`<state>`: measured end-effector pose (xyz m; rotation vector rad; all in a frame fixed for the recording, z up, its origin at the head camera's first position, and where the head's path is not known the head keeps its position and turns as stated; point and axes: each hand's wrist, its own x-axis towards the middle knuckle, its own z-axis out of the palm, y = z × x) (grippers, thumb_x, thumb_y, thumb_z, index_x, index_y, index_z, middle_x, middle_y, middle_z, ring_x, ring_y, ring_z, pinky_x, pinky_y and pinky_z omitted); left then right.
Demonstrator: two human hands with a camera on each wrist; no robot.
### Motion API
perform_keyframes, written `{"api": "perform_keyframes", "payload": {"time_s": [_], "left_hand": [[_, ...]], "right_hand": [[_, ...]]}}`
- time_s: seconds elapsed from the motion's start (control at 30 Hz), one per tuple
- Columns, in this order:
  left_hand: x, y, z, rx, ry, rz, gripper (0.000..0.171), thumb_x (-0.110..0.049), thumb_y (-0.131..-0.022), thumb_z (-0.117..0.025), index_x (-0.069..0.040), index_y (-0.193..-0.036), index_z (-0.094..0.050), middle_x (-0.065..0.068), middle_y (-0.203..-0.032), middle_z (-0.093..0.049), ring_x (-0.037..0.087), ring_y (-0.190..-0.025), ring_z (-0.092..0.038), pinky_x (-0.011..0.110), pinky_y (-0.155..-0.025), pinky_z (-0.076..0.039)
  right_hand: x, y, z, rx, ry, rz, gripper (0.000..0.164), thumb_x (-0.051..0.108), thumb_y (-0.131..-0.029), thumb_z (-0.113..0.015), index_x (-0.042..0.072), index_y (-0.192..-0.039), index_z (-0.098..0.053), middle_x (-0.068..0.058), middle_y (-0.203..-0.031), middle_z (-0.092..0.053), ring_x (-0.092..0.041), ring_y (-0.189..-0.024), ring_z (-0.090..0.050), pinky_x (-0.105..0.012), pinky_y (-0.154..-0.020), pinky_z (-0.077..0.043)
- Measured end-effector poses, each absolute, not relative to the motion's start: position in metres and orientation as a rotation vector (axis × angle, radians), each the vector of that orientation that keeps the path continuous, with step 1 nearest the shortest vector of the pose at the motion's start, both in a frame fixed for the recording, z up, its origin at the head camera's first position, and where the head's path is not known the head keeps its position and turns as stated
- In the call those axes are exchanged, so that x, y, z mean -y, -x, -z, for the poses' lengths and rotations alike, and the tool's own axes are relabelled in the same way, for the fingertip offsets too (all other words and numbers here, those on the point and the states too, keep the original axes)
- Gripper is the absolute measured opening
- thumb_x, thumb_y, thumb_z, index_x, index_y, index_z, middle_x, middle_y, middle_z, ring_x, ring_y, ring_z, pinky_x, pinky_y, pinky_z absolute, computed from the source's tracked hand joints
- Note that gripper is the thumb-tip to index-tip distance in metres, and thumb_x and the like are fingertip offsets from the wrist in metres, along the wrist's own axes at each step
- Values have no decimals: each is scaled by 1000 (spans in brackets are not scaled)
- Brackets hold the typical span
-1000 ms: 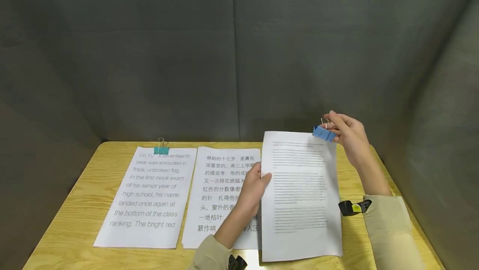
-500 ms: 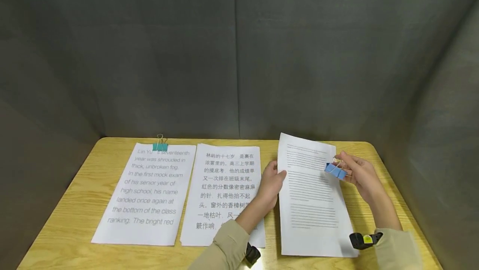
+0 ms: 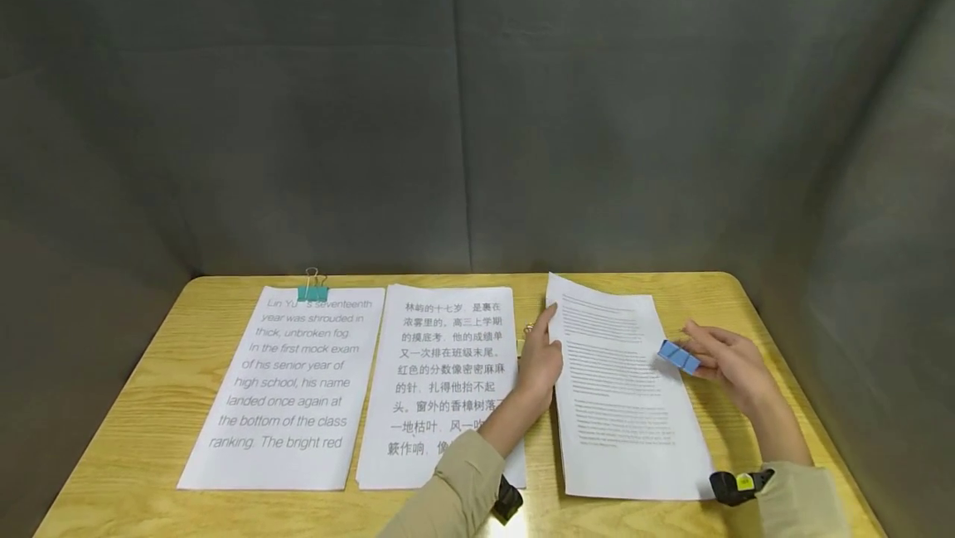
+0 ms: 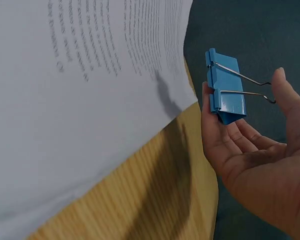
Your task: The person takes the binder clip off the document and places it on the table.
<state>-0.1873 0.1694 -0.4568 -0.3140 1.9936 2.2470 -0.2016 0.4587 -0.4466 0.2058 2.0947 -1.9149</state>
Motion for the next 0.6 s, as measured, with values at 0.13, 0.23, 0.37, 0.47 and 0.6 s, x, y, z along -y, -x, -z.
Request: {"api": "perform_keyframes", "payload": {"time_s": [0.13, 0.23, 0.37, 0.47, 0.6], "left_hand": [[-170, 188, 457, -1937, 315, -2198, 58, 10, -95, -39, 0, -151, -48, 20, -157, -45, 37, -145, -41, 50, -119, -32], [-171, 188, 456, -1897, 321, -2168, 62, 12, -92, -39, 2, -153, -44, 21, -159, -41, 38, -147, -37, 50, -121, -28], [-172, 190, 459, -1863, 306, -2160, 71, 16, -85, -36, 4, -155, -39, 21, -161, -37, 38, -151, -30, 49, -124, -22], [-173, 192, 461, -1866, 309, -2161, 72, 17, -85, -35, 5, -156, -37, 22, -161, -37, 38, -151, -30, 49, -124, -22], [-175, 192, 458, -1906, 283, -2130, 72, 17, -85, -37, 5, -156, -36, 21, -161, -38, 37, -151, -31, 47, -123, -23]], "right_hand": [[-470, 198, 450, -2157, -215, 1878, 14, 27, -110, -53, 31, -107, -67, 16, -101, -74, -4, -88, -69, -21, -73, -58], [-477, 198, 449, -2190, -260, 1852, 9, 29, -109, -57, 32, -107, -65, 18, -100, -74, -3, -87, -68, -21, -72, -57], [-482, 198, 447, -2214, -328, 1787, 32, 32, -107, -59, 7, -128, -59, 17, -97, -73, -4, -85, -67, -22, -72, -58], [-484, 195, 445, -2257, -333, 1704, 63, 34, -108, -57, -15, -144, -39, 16, -96, -71, -5, -84, -67, -24, -74, -59], [-490, 190, 445, -2338, -324, 1599, 79, 37, -108, -55, -23, -149, -25, 19, -96, -68, -2, -85, -66, -24, -76, -59]]}}
